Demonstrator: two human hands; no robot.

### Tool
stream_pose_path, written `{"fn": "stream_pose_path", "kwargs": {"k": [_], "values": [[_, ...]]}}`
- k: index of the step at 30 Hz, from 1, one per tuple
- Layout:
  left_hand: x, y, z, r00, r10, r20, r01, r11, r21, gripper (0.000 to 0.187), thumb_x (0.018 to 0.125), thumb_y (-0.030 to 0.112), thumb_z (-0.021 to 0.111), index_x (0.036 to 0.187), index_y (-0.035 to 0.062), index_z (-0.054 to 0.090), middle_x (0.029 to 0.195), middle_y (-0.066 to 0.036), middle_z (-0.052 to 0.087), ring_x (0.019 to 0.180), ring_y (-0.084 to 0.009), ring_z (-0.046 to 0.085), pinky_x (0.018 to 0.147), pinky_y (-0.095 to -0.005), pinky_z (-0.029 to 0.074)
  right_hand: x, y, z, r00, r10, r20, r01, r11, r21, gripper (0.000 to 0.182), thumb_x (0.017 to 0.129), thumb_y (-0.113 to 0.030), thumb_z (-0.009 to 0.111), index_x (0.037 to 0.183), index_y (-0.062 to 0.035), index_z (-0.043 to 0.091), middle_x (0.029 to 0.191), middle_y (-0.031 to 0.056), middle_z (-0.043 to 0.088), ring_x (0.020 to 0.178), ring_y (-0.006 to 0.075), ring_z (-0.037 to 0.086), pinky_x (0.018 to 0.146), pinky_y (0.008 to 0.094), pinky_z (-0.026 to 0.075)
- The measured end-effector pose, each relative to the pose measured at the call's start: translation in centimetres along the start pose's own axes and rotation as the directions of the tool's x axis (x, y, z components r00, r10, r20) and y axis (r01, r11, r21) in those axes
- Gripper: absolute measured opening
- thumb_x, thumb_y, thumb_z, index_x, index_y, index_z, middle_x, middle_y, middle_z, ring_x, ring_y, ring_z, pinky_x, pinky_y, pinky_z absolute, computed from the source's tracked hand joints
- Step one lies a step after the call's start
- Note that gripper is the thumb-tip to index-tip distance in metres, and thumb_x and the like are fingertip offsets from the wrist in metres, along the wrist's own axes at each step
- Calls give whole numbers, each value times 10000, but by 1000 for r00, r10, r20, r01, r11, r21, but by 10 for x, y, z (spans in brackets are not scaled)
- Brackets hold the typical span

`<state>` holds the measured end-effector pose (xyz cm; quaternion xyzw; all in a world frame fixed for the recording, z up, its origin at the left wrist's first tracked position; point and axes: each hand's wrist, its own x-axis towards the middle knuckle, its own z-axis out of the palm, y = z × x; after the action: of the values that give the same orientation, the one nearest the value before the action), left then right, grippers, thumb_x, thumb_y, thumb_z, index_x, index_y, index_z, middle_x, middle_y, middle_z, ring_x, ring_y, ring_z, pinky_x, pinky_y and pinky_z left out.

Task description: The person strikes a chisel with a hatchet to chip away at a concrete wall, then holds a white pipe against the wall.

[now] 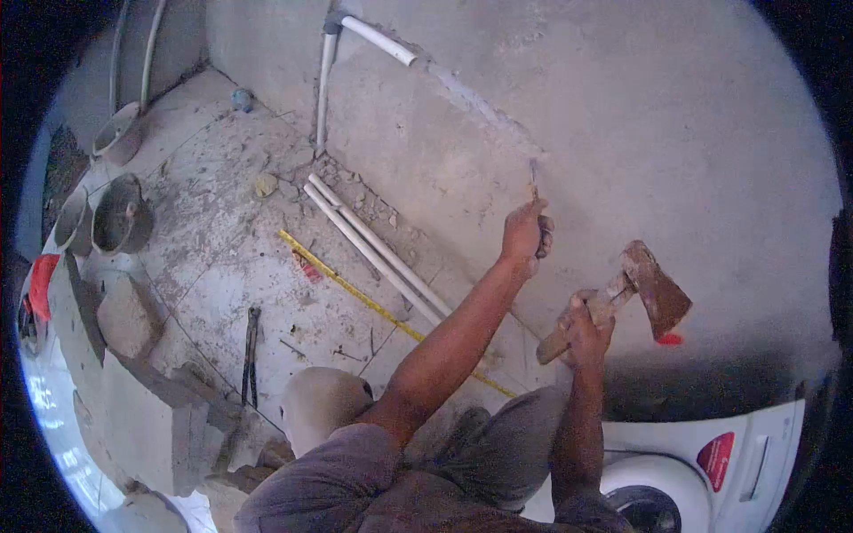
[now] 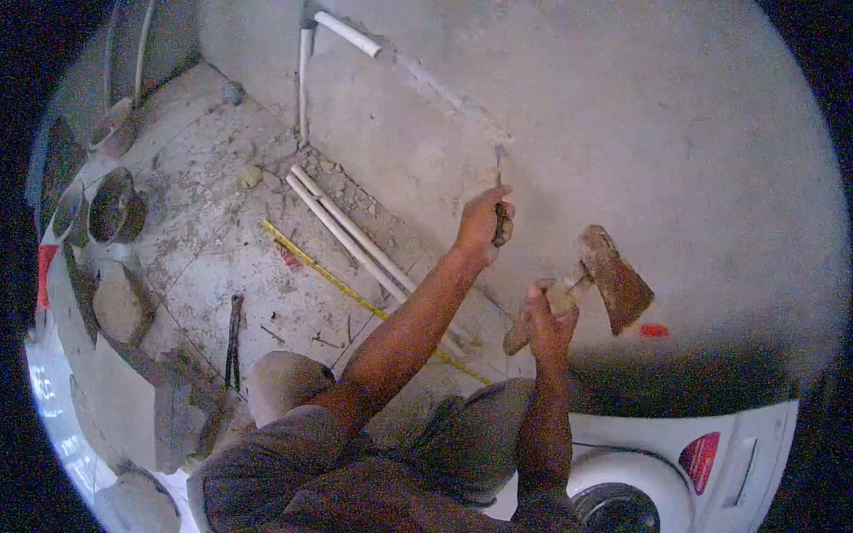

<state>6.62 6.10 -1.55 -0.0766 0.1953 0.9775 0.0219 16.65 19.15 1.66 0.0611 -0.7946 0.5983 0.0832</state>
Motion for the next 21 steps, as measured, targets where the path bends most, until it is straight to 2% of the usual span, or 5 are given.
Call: {"fn": "stream_pose_path", "kwargs": {"k": [5, 7, 10, 18, 21], "values": [[-2, 7, 1, 996, -68, 56, 69, 997, -24, 244, 791, 224, 439, 954, 43, 441, 644, -61, 493, 375, -117, 405, 320, -244, 304, 2, 3, 1, 1000, -10, 2, 9, 998, 65, 142, 773, -169, 514, 767, -40, 455, 567, 20, 438, 453, 105, 420, 427, 252, 373], [0, 8, -2, 989, -49, 137, 51, 999, -9, 245, 799, 203, 421, 970, 29, 429, 725, -88, 526, 414, -135, 452, 353, -255, 350, 3, -1, 5, 999, -41, 16, 39, 993, 107, 159, 778, -186, 513, 763, -38, 457, 563, 20, 436, 454, 104, 419, 429, 252, 374], [1, 11, -4, 989, -35, 146, 39, 999, -25, 232, 801, 187, 418, 968, 26, 432, 757, -101, 542, 451, -147, 483, 385, -253, 379, 0, -2, 8, 1000, -1, 27, -3, 992, 128, 178, 785, -202, 499, 760, -31, 458, 557, 20, 436, 456, 107, 420, 436, 250, 373], [0, 16, -7, 990, -23, 136, 24, 1000, -10, 247, 800, 170, 407, 974, -2, 435, 761, -98, 537, 458, -146, 481, 384, -242, 371, 2, 2, 8, 999, -18, 32, 18, 1000, 6, 171, 788, -182, 487, 791, -12, 470, 545, 29, 454, 460, 106, 430, 442, 248, 363], [1, 14, -7, 992, -18, 125, 20, 1000, -16, 252, 800, 172, 403, 975, -6, 434, 750, -95, 537, 453, -143, 478, 374, -236, 367, 2, 4, 7, 994, -68, 88, 62, 996, 64, 144, 779, -159, 511, 831, -30, 478, 556, 16, 482, 447, 90, 454, 425, 233, 387]]}}
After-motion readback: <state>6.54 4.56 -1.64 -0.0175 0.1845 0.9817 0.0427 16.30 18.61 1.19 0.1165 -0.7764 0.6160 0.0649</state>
